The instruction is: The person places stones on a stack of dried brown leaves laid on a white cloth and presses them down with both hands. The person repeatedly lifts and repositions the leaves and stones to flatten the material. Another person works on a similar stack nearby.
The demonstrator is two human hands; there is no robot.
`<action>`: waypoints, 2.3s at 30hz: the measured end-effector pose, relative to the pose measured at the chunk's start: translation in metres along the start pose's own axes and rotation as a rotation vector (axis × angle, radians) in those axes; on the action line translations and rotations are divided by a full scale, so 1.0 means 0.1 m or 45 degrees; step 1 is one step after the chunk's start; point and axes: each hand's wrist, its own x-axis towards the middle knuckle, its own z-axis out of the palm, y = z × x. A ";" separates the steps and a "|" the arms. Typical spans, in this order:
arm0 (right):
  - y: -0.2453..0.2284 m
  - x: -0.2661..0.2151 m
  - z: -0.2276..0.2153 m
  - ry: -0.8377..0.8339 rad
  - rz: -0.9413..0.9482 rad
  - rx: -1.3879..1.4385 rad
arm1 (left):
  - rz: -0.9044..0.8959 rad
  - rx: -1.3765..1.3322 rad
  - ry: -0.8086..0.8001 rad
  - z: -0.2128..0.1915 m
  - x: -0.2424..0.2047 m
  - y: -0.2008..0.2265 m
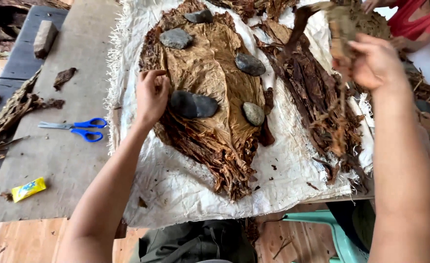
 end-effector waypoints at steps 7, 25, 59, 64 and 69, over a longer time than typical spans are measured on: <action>-0.25 0.29 1.31 -0.456 -0.078 0.423 | 0.407 0.269 0.071 0.08 -0.05 -0.31; 1.77 0.54 2.45 -0.421 -0.019 -0.406 | 0.303 0.420 0.053 0.20 0.03 -0.64; 1.41 0.63 2.04 -0.375 -0.298 0.067 | -0.297 -0.042 -0.170 1.32 1.08 -0.21; 1.79 0.81 2.19 -0.339 -0.167 0.321 | -0.563 -0.911 -0.130 1.18 1.06 0.07; 2.19 1.28 1.98 -0.304 -0.150 0.242 | -0.404 -1.182 -0.305 1.47 0.97 0.41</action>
